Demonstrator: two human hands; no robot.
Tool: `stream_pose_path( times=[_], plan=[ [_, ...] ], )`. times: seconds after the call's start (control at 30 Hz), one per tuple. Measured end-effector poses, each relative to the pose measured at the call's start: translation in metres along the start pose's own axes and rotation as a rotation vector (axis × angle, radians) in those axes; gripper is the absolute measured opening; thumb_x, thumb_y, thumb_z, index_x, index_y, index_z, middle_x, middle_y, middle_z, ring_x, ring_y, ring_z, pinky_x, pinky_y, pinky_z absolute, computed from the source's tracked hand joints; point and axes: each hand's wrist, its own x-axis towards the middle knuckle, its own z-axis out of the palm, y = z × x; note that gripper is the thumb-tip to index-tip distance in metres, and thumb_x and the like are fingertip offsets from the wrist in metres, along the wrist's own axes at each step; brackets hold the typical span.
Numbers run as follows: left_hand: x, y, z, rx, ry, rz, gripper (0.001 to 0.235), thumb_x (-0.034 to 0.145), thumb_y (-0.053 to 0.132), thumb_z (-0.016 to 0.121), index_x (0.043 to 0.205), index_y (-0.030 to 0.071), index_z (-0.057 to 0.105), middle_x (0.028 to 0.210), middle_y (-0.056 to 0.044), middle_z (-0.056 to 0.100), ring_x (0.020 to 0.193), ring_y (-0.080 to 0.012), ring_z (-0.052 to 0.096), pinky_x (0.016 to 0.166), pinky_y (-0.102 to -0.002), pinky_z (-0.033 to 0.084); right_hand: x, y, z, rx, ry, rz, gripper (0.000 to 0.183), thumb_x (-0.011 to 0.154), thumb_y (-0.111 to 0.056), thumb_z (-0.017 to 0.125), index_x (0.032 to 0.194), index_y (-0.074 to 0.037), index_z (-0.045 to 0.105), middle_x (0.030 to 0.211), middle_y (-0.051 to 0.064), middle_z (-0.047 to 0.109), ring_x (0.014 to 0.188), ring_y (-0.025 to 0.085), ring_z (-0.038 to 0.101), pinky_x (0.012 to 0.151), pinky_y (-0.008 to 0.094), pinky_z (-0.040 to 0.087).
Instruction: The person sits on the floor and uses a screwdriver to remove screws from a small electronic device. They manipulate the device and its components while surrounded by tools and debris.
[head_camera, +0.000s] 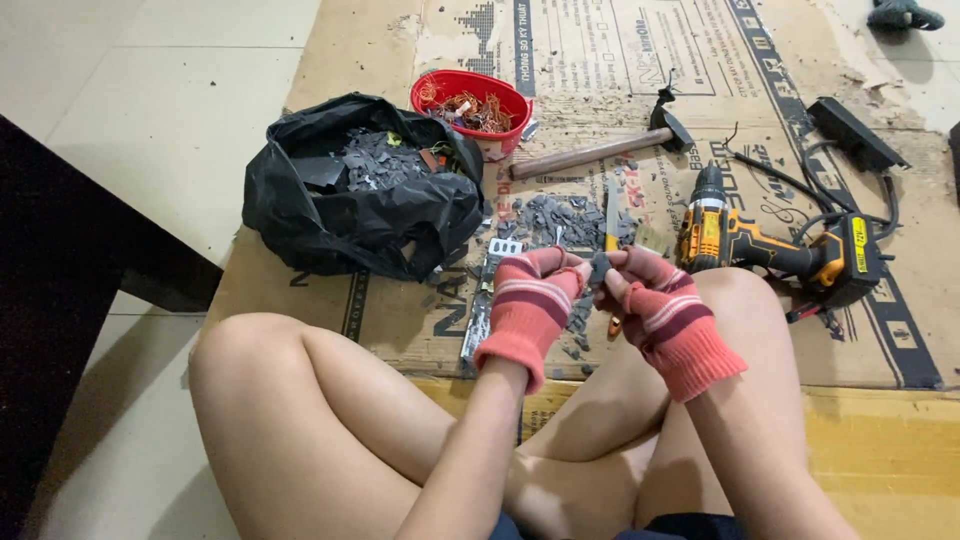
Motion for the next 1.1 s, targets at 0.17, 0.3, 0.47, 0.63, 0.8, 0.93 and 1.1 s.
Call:
stream_pose_path(
  times=[0.17, 0.3, 0.47, 0.63, 0.8, 0.93, 1.1],
  plan=[
    [0.002, 0.002, 0.002, -0.049, -0.028, 0.010, 0.024, 0.081, 0.028, 0.071, 0.103, 0.023, 0.080, 0.088, -0.004, 0.076, 0.093, -0.0198, 0.072, 0.091, -0.034, 0.055, 0.003, 0.004, -0.007, 0.121, -0.011, 0.023, 0.021, 0.092, 0.004, 0.066, 0.113, 0.005, 0.066, 0.089, 0.020, 0.065, 0.078, 0.032, 0.069, 0.078, 0.052, 0.065],
    [-0.003, 0.004, 0.007, -0.280, -0.026, 0.021, 0.050, 0.078, 0.019, 0.076, 0.122, -0.004, 0.069, 0.104, -0.020, 0.073, 0.105, -0.0247, 0.066, 0.101, -0.038, 0.049, 0.010, 0.011, -0.017, 0.165, -0.021, 0.040, 0.022, 0.093, 0.002, 0.065, 0.115, 0.004, 0.065, 0.091, 0.018, 0.065, 0.079, 0.031, 0.068, 0.081, 0.052, 0.064],
    [-0.019, 0.020, 0.006, -0.302, 0.020, -0.101, 0.049, 0.078, 0.015, 0.076, 0.123, -0.002, 0.069, 0.109, -0.019, 0.073, 0.107, -0.0218, 0.065, 0.098, -0.040, 0.051, 0.008, 0.012, -0.024, 0.219, -0.045, 0.058, 0.020, 0.093, 0.002, 0.065, 0.113, 0.002, 0.067, 0.088, 0.018, 0.066, 0.075, 0.030, 0.068, 0.079, 0.049, 0.065],
    [-0.030, 0.029, 0.004, -0.343, 0.049, -0.130, 0.051, 0.082, 0.009, 0.071, 0.129, -0.009, 0.063, 0.114, -0.023, 0.069, 0.115, -0.0246, 0.062, 0.103, -0.045, 0.048, 0.013, 0.021, -0.024, 0.224, -0.060, 0.055, 0.019, 0.093, 0.004, 0.066, 0.112, 0.002, 0.067, 0.087, 0.018, 0.066, 0.074, 0.029, 0.068, 0.078, 0.046, 0.064],
    [-0.010, 0.011, -0.015, 0.432, -0.011, -0.035, 0.016, 0.083, 0.044, 0.067, 0.094, 0.038, 0.077, 0.076, 0.011, 0.074, 0.090, -0.0146, 0.075, 0.087, -0.032, 0.058, 0.002, 0.003, 0.005, -0.005, -0.036, 0.042, 0.021, 0.091, 0.003, 0.069, 0.112, 0.006, 0.068, 0.087, 0.014, 0.063, 0.072, 0.023, 0.060, 0.076, 0.044, 0.061],
    [-0.021, 0.007, -0.020, 0.415, 0.005, -0.019, 0.017, 0.085, 0.040, 0.066, 0.099, 0.035, 0.075, 0.084, 0.008, 0.071, 0.095, -0.0174, 0.072, 0.090, -0.035, 0.056, 0.002, -0.007, 0.017, -0.425, -0.046, -0.031, 0.022, 0.088, -0.008, 0.077, 0.109, -0.004, 0.074, 0.081, 0.012, 0.069, 0.050, 0.015, 0.052, 0.051, 0.026, 0.055],
    [-0.031, 0.006, -0.029, 0.386, 0.035, 0.044, 0.023, 0.090, 0.031, 0.063, 0.112, 0.026, 0.069, 0.108, -0.001, 0.062, 0.110, -0.0257, 0.063, 0.098, -0.043, 0.051, -0.019, -0.033, 0.046, -0.602, -0.085, -0.165, 0.008, 0.089, -0.004, 0.076, 0.087, -0.001, 0.069, 0.110, 0.021, 0.074, 0.107, 0.037, 0.071, 0.098, 0.047, 0.055]
  ],
)
